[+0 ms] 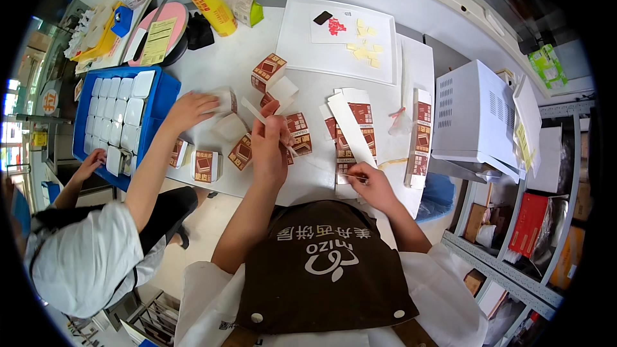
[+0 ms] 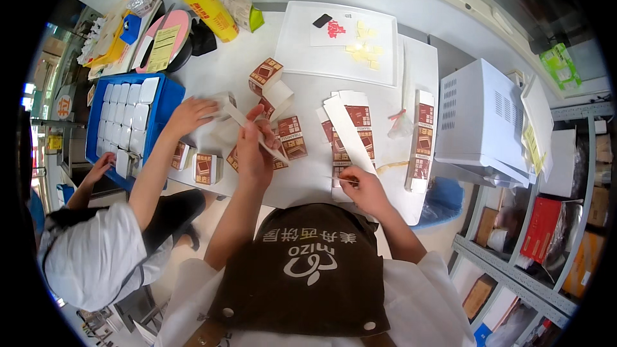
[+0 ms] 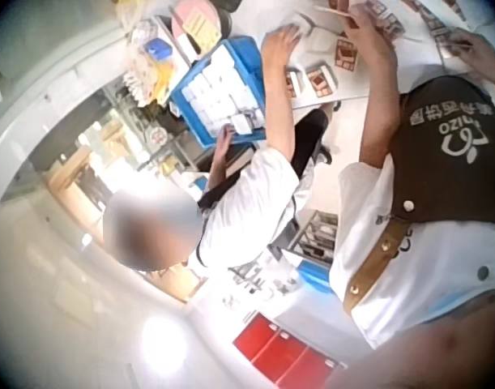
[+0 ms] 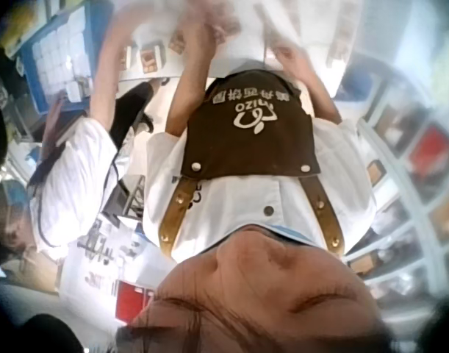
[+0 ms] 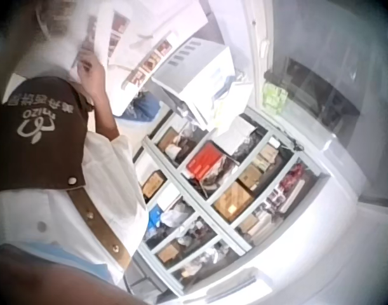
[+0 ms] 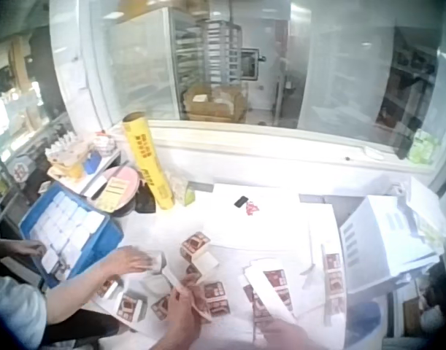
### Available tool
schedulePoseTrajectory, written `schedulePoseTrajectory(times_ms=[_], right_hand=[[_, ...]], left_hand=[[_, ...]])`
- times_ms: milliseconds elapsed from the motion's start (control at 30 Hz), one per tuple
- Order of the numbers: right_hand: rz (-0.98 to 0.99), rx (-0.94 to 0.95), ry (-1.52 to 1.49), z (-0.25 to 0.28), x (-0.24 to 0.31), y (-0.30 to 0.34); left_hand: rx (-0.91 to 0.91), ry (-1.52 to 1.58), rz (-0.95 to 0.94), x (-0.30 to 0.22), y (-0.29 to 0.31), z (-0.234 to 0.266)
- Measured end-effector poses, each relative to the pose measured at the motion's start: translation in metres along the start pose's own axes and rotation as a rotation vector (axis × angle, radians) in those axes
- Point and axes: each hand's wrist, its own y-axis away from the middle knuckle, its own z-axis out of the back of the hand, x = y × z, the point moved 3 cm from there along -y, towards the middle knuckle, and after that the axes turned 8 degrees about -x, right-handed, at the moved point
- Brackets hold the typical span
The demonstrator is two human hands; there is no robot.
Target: The person assembles small, flat-packed cardboard boxes by folding the flaps and tucking them into slots to form a cube shape. They handle the boxes one at a time, picking them from a pile on the counter and placing the finished units into a blue tray to the left.
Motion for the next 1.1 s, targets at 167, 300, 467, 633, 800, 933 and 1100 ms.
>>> schedulePoseTrajectory(times_ms=[167, 300, 467, 633, 800, 933, 1100], right_hand=[[-0.088, 0.188, -0.616, 0.025, 0.003, 0.002], [-0.038, 0.240, -1.154, 0.010, 0.048, -0.003], [0.068, 0.273, -0.976, 0.003, 0.097, -0.015], [0.103, 0.194, -0.424, 0.023, 0.171, -0.004], [0.315, 0.276, -0.207, 0.017, 0.174, -0.001], [0.229, 0.338, -0.216, 0.010, 0.177, -0.003], [0.297, 0.249, -0.305, 0.008, 0.169, -0.007]], left_hand=[[0.104, 0.142, 0.010, -0.030, 0.011, 0.013], [0.259, 0.188, 0.084, -0.029, 0.023, 0.004], [0.348, -0.241, 0.272, -0.032, 0.038, -0.003], [0.196, -0.394, 0.311, -0.061, 0.054, -0.019], [0.281, -0.465, 0.200, -0.062, 0.054, -0.012], [0.313, -0.559, 0.158, -0.065, 0.061, -0.020], [0.497, -0.674, 0.200, -0.067, 0.068, -0.020]])
